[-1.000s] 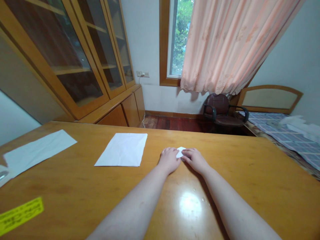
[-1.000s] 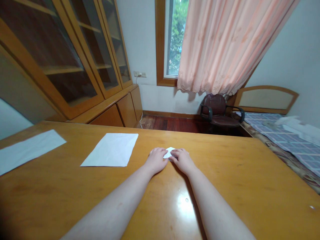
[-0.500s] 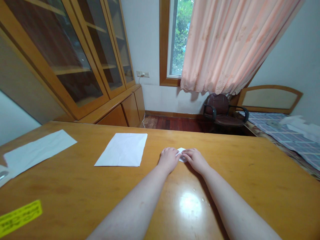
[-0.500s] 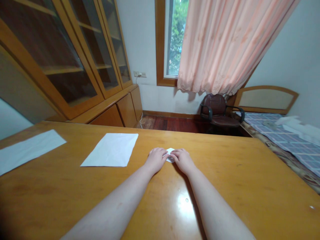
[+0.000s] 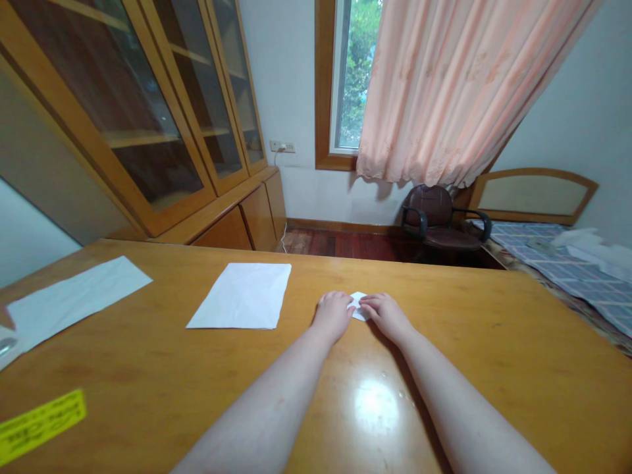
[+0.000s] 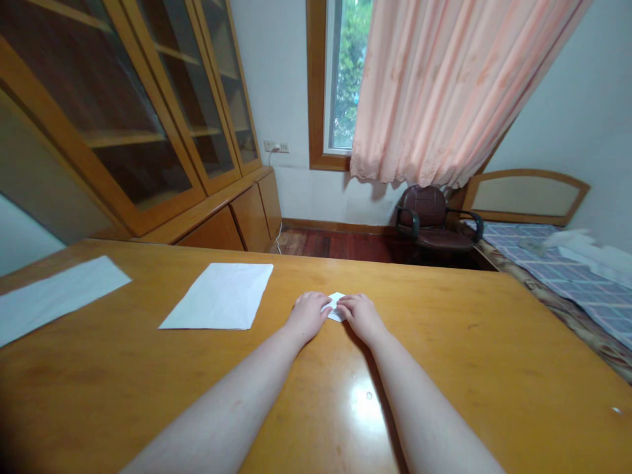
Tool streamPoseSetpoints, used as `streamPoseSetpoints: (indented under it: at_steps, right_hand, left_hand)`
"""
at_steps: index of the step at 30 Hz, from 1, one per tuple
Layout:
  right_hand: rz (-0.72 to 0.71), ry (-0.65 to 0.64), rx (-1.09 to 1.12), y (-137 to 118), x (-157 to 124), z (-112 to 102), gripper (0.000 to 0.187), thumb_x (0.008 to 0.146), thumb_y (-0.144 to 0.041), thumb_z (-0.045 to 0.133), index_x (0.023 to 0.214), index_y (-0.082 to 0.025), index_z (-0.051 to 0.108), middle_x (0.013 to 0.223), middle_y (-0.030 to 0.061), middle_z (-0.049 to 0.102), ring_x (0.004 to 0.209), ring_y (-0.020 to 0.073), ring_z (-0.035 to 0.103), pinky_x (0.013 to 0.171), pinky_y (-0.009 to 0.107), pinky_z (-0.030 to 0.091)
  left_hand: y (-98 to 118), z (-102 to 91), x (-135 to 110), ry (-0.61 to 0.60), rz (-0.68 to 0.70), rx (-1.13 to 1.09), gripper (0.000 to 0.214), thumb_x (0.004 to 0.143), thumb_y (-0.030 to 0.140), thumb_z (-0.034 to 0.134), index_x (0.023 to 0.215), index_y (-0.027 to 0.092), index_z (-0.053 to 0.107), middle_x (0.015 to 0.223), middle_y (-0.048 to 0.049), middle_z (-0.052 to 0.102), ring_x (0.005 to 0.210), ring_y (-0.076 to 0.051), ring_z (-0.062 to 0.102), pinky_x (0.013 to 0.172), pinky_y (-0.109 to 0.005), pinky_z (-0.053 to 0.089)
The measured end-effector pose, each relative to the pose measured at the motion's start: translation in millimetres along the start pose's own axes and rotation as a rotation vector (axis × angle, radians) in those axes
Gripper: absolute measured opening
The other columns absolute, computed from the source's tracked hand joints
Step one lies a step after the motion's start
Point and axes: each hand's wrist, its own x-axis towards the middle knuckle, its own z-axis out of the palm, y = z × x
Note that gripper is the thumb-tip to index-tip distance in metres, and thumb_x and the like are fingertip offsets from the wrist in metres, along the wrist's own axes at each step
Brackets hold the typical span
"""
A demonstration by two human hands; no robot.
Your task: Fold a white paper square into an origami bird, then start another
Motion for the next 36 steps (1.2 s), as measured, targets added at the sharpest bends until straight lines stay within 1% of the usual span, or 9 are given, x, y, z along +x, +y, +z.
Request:
streamPoseSetpoints:
  at_steps: [9, 14, 19, 27, 36]
  right_hand:
    - [0.025, 0.007, -0.012, 5.8, 1.5, 5.1, 0.024, 0.086, -0.025, 0.051, 0.100, -0.023, 0.071, 0.106, 0.0057, 0.069, 0.097, 0.0200, 0.059, 0.089, 0.034, 0.041]
    - [0.030, -0.002, -0.004, 9.1, 2.0, 7.2, 0.024, 0.086, -0.024, 0.052, 0.100, -0.023, 0.071, 0.106, 0.0063, 0.069, 0.097, 0.0196, 0.060, 0.088, 0.033, 0.041]
    - [0.017, 0.008, -0.004, 6.7, 0.9, 4.8, 0.023, 0.084, -0.026, 0.054, 0.100, -0.022, 0.070, 0.105, 0.0054, 0.069, 0.097, 0.0199, 0.059, 0.089, 0.034, 0.041]
    - [0.022, 0.012, 0.000, 2.7, -0.5, 1.4, 0.024, 0.081, -0.028, 0.058, 0.101, -0.021, 0.070, 0.106, 0.0063, 0.069, 0.099, 0.0214, 0.059, 0.092, 0.036, 0.040]
    - [0.045, 0.009, 0.008, -0.3, -1.1, -1.1, 0.025, 0.080, -0.029, 0.060, 0.101, -0.022, 0.070, 0.106, 0.0067, 0.069, 0.100, 0.0214, 0.058, 0.092, 0.035, 0.040]
  left_hand:
    - [-4.4, 7.4, 2.4, 0.002, -0.012, -0.008, 0.024, 0.085, 0.030, 0.055, 0.108, 0.026, 0.062, 0.107, -0.0026, 0.063, 0.103, -0.021, 0.053, 0.091, -0.034, 0.038]
    - [-3.6, 5.0, 1.6, -0.019, -0.014, -0.010, 0.025, 0.087, 0.030, 0.053, 0.110, 0.026, 0.061, 0.109, -0.0038, 0.062, 0.105, -0.020, 0.052, 0.093, -0.035, 0.036]
    - [-2.2, 2.8, 1.2, -0.023, -0.017, -0.015, 0.025, 0.087, 0.031, 0.052, 0.109, 0.026, 0.062, 0.109, -0.0040, 0.062, 0.105, -0.021, 0.052, 0.094, -0.035, 0.036]
    - [-2.2, 4.0, 1.4, -0.009, -0.016, -0.011, 0.025, 0.087, 0.032, 0.051, 0.108, 0.025, 0.062, 0.107, -0.0044, 0.063, 0.103, -0.021, 0.053, 0.092, -0.035, 0.038]
    - [-3.2, 6.0, 2.7, 0.015, -0.010, -0.022, 0.023, 0.086, 0.032, 0.052, 0.105, 0.025, 0.063, 0.105, -0.0032, 0.064, 0.100, -0.021, 0.054, 0.090, -0.035, 0.038]
